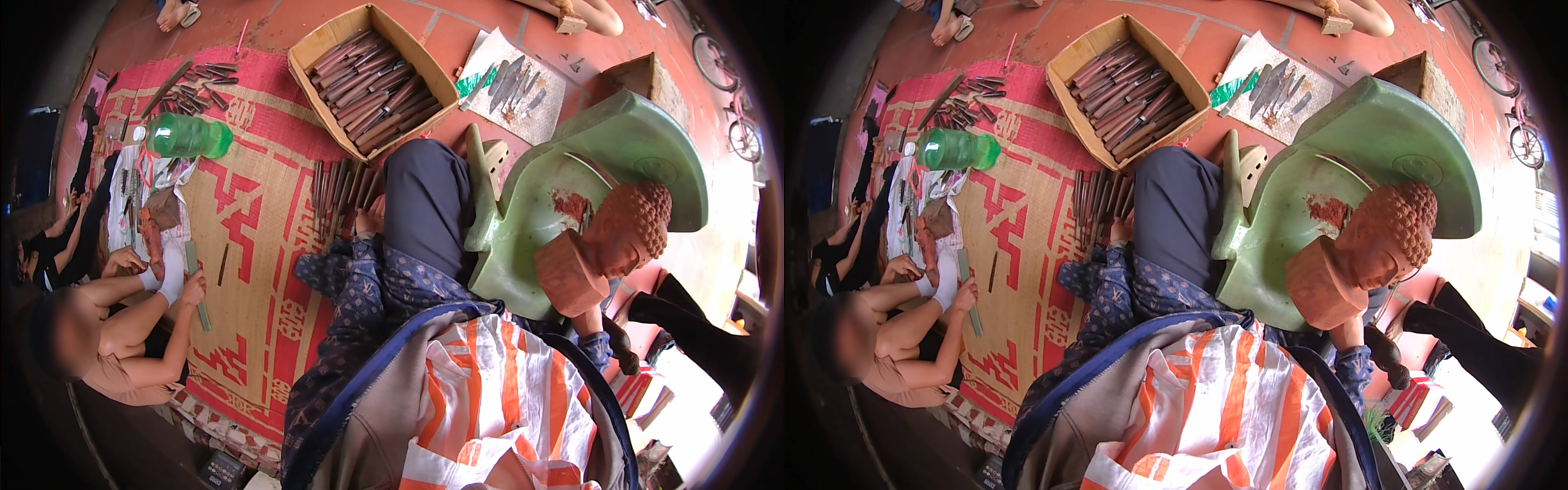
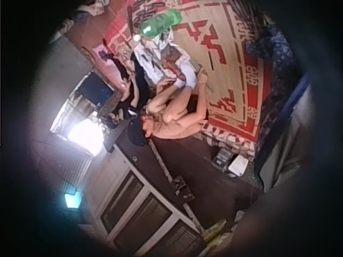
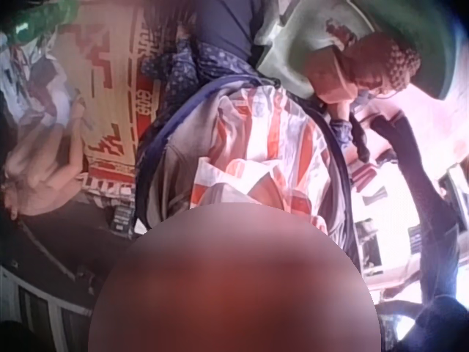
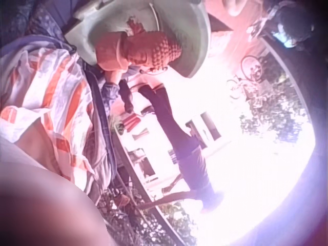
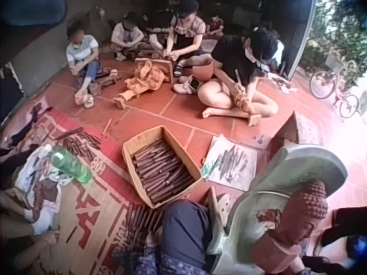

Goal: The person carves a reddish-brown Buddha head sculpture using a chisel and mallet. They repeatedly strike the chisel to refine the facial features and hair curls while seated on the floor.

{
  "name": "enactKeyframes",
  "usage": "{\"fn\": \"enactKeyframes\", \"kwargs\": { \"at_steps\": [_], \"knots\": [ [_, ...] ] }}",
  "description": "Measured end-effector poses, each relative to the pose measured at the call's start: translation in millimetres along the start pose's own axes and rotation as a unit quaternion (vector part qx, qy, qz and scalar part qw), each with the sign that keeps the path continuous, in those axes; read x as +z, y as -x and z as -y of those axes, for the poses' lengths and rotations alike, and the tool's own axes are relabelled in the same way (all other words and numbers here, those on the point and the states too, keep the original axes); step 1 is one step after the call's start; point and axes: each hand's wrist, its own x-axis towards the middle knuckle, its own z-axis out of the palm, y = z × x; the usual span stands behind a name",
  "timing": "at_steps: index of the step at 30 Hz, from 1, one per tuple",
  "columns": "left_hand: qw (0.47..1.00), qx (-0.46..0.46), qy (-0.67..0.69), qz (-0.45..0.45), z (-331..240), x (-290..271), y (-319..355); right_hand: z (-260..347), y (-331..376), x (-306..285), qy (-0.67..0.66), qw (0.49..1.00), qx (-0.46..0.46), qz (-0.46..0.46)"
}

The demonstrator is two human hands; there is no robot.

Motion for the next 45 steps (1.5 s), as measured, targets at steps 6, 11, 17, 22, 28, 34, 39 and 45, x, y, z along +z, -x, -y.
{"fn": "enactKeyframes", "kwargs": {
  "at_steps": [6, 11, 17, 22, 28, 34, 39, 45],
  "knots": [
    [0.92, 0.31, -0.231, -0.059, -2.6, 35.1, 34.8, 7.8, -2.2, -2.9, -0.021, 1.0, -0.001, -0.01],
    [0.725, 0.577, -0.359, 0.115, -32.1, 143.8, 99.0, 5.9, 1.4, -4.1, 0.003, 1.0, -0.002, -0.001],
    [0.435, 0.455, -0.772, 0.092, -53.5, 221.2, 15.0, -15.7, -0.4, 8.5, 0.063, 0.998, -0.022, 0.007],
    [0.214, 0.323, -0.922, -0.01, -42.5, 231.2, -22.9, -11.6, -2.5, 5.6, 0.232, 0.969, -0.012, 0.084],
    [0.15, 0.443, -0.882, 0.052, -40.9, 242.1, 2.5, 0.2, -2.2, -0.4, 0.262, 0.958, 0.01, 0.114],
    [0.499, 0.66, -0.548, 0.124, -90.9, 220.9, 55.1, -17.3, 1.6, 14.2, 0.248, 0.967, -0.053, 0.006],
    [0.847, 0.489, -0.207, 0.035, -148.1, 132.6, 65.8, -14.6, 3.3, 9.4, 0.153, 0.988, -0.03, -0.001],
    [0.958, 0.262, 0.041, -0.107, -171.2, -6.3, -16.3, -4.5, -0.7, 4.1, 0.161, 0.987, -0.028, 0.011]
  ]
}}
